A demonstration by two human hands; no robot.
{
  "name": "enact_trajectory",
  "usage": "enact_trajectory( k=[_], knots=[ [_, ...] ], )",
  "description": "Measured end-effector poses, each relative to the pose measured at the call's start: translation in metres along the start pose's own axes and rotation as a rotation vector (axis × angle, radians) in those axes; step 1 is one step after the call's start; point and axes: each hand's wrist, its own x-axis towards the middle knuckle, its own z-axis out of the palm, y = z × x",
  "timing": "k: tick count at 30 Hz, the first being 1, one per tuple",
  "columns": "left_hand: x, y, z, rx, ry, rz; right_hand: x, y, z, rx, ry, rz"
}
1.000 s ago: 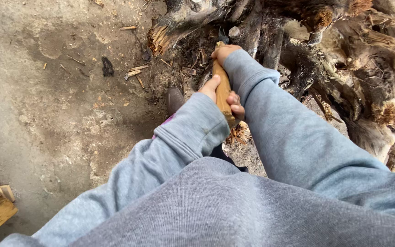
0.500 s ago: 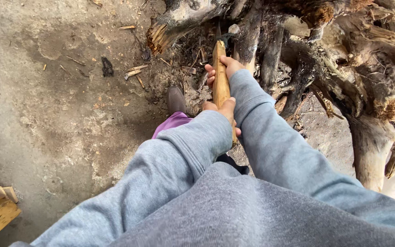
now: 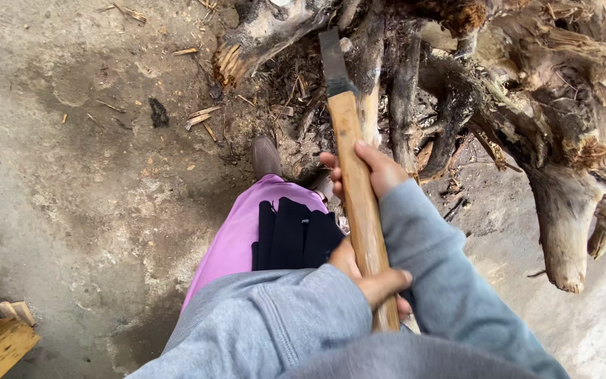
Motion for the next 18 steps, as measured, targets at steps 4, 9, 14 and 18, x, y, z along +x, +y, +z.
enact_trajectory(
  k=[4, 9, 14, 18],
  knots=[
    [-0.006, -0.013, 0.005, 0.038, -0.129, -0.069, -0.03, -0.002, -0.007, -0.272, 0.174, -0.14],
    [0.01, -0.032, 0.014, 0.083, -0.093, -0.142, -0.037, -0.008, -0.011, -0.571, 0.389, -0.143],
    [0.037, -0.061, 0.028, 0.26, 0.06, -0.146, -0.045, -0.022, -0.005, -0.959, 0.489, 0.022],
    [0.052, -0.081, 0.037, 0.463, 0.002, -0.028, -0.046, -0.032, -0.007, -1.099, 0.477, -0.011]
  ],
)
